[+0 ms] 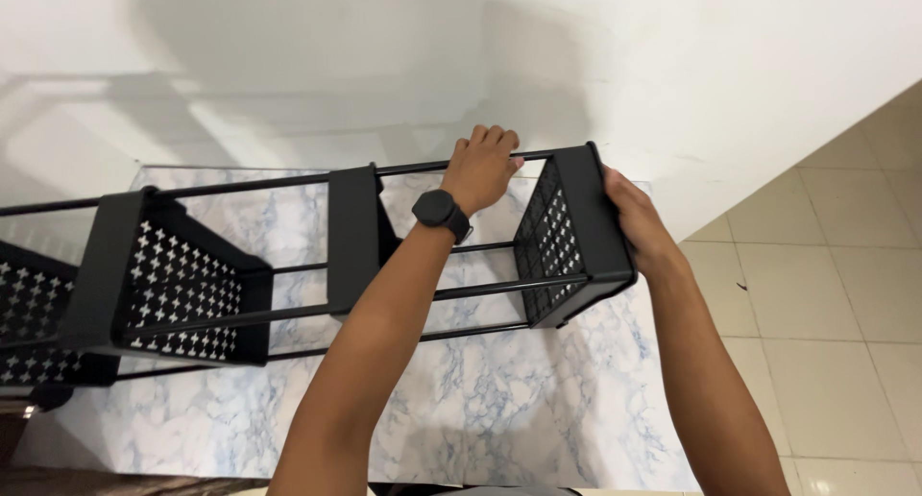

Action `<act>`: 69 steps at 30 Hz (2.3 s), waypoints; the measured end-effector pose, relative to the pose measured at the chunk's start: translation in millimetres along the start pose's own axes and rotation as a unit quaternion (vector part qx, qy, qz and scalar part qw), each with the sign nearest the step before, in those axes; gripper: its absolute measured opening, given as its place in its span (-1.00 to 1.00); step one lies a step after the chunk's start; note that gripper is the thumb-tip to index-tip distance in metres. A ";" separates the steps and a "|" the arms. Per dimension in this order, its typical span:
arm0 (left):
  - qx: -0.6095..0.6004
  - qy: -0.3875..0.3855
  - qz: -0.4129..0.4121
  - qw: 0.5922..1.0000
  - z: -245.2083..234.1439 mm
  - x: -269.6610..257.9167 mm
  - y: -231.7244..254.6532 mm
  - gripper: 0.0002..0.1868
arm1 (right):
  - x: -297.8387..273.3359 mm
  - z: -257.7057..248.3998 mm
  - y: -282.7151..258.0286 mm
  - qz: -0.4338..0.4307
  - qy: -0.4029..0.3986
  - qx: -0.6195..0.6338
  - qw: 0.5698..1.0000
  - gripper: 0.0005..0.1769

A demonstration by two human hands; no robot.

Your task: The person disassembles a black plastic and metal shelving unit on a marble-patterned surface. They remove the top shelf tray, then detach the side panels and metal rods one by one, placing each component aside.

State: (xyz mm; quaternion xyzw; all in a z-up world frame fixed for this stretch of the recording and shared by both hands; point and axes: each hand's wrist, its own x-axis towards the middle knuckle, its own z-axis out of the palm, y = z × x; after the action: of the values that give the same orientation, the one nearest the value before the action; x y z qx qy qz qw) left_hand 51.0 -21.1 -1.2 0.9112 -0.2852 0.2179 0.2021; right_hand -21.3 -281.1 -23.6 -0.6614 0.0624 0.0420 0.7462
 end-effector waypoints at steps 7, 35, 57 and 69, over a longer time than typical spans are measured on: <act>-0.295 0.092 -0.035 0.950 -117.9 -88.2 27.8 -0.71 | -9.1 -61.0 134.4 -0.006 0.053 0.058 0.997 -0.62; -0.017 0.207 -0.528 0.823 -96.6 -458.1 -176.3 -0.32 | -118.4 27.5 271.3 -0.017 0.232 -0.162 0.959 -0.50; 0.093 0.179 -0.461 0.865 -157.3 -372.3 -175.6 -0.47 | -145.1 6.7 177.5 -0.223 0.346 -0.169 0.896 -0.68; 0.076 0.106 -0.480 0.868 -140.0 -352.6 -210.7 -0.54 | -135.1 6.8 179.3 -0.201 0.380 -0.170 0.887 -0.69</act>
State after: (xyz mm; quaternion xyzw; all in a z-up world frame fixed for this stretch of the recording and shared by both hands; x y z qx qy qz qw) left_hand -122.1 359.3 -118.1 0.9196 0.2275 0.2103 0.2413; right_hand -180.7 -249.9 -178.8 -0.7418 0.1990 -0.3537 0.5339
